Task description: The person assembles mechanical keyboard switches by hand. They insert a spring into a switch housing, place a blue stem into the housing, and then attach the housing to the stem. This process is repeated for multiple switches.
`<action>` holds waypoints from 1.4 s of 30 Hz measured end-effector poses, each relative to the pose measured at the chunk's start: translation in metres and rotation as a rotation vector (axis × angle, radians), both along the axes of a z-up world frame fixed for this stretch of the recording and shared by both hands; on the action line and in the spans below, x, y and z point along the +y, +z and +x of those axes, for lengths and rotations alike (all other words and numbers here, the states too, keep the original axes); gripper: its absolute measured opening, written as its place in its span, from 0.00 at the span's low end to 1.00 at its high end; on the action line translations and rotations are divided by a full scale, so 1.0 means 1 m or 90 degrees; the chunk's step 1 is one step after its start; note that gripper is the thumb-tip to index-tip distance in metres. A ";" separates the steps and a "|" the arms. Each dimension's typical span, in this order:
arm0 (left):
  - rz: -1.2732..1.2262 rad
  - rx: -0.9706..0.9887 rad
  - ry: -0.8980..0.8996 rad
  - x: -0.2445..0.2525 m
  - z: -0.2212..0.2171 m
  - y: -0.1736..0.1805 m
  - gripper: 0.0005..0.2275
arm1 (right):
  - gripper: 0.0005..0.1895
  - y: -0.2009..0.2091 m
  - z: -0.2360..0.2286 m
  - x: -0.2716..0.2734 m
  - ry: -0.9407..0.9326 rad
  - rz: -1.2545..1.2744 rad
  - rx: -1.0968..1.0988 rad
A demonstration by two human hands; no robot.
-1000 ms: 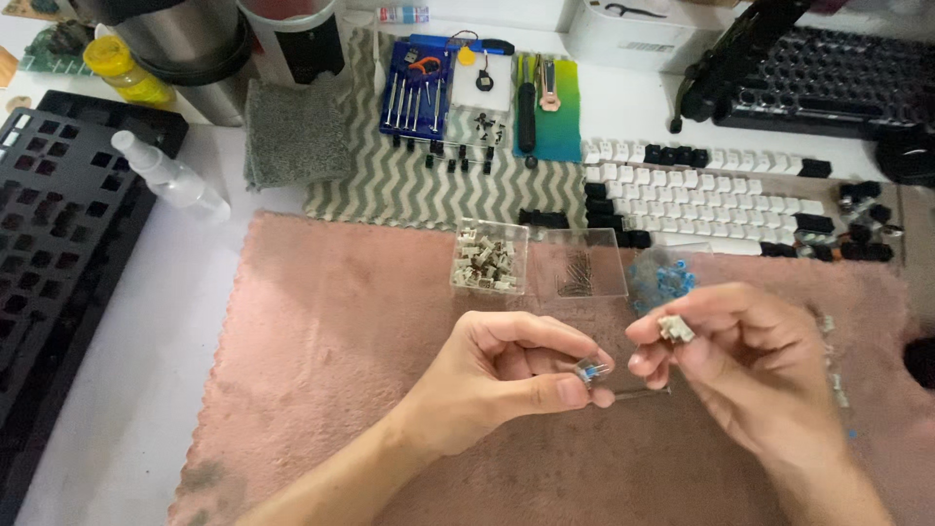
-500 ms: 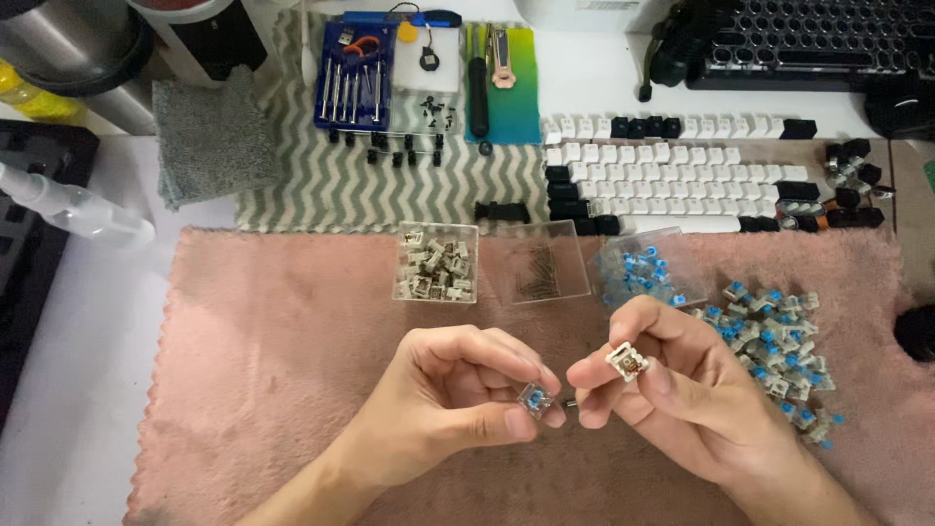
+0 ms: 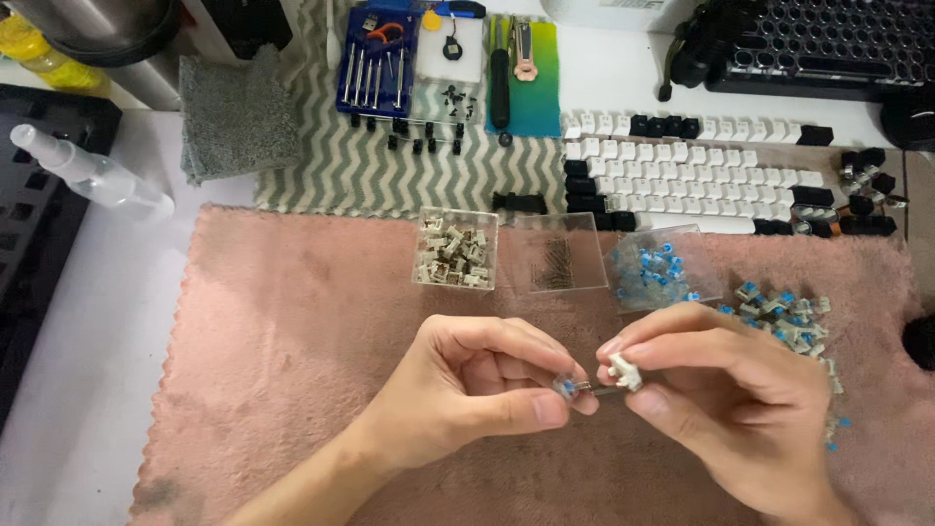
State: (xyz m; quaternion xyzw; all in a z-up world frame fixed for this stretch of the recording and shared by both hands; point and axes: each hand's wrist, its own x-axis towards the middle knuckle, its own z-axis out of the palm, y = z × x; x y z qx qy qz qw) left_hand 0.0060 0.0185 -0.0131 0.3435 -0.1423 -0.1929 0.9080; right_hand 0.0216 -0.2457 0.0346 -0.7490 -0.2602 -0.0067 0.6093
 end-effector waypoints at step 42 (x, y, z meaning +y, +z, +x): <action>0.509 -0.456 0.444 -0.003 -0.005 0.018 0.18 | 0.13 -0.016 0.001 0.012 0.000 0.011 0.098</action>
